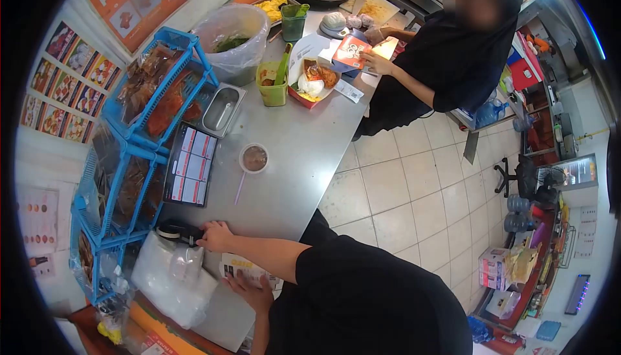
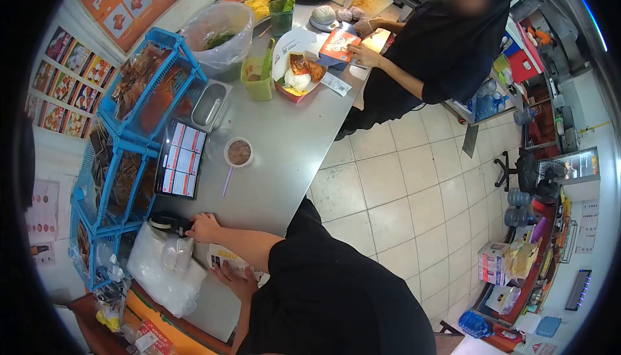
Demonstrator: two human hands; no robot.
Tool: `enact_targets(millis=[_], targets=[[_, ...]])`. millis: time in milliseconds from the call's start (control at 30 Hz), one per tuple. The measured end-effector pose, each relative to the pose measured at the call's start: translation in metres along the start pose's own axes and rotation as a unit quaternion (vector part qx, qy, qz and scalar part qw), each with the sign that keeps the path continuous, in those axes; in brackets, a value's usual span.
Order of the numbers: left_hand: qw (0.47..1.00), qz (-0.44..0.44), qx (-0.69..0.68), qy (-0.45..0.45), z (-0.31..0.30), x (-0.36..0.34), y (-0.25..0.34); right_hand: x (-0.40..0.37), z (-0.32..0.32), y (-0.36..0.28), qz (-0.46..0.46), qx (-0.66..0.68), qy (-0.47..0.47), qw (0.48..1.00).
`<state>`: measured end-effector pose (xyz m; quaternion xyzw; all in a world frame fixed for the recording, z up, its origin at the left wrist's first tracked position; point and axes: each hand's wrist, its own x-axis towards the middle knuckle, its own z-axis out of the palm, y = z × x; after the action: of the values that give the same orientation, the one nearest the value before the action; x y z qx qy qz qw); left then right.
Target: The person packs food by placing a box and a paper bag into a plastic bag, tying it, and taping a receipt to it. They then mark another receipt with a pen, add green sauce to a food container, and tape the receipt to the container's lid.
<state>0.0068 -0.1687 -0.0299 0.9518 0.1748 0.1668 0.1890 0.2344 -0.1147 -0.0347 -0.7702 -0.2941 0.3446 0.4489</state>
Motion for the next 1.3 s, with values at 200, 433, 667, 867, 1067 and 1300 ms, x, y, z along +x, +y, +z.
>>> enact_targets(millis=[200, 433, 667, 867, 1067, 1300], targets=[[0.999, -0.030, -0.005, -0.034, -0.005, -0.003, 0.001, -0.001, 0.031, -0.004, 0.044, 0.004, 0.050, 0.998], [1.000, 0.024, 0.003, 0.014, 0.007, -0.002, -0.011, 0.021, 0.002, -0.024, 0.146, -0.051, -0.030, 0.988], [0.999, 0.045, 0.003, 0.028, 0.016, -0.004, -0.022, 0.018, -0.009, -0.026, 0.117, -0.151, -0.073, 0.979], [0.998, 0.054, 0.027, 0.026, 0.012, -0.002, -0.022, 0.017, 0.012, -0.017, 0.079, -0.175, -0.024, 0.981], [0.998, 0.055, 0.037, 0.022, 0.012, -0.004, -0.018, 0.004, -0.030, -0.003, 0.047, -0.090, -0.070, 0.992], [1.000, -0.005, -0.003, -0.012, 0.008, -0.005, -0.015, -0.071, -0.114, 0.074, 0.045, 0.241, -0.121, 0.962]])
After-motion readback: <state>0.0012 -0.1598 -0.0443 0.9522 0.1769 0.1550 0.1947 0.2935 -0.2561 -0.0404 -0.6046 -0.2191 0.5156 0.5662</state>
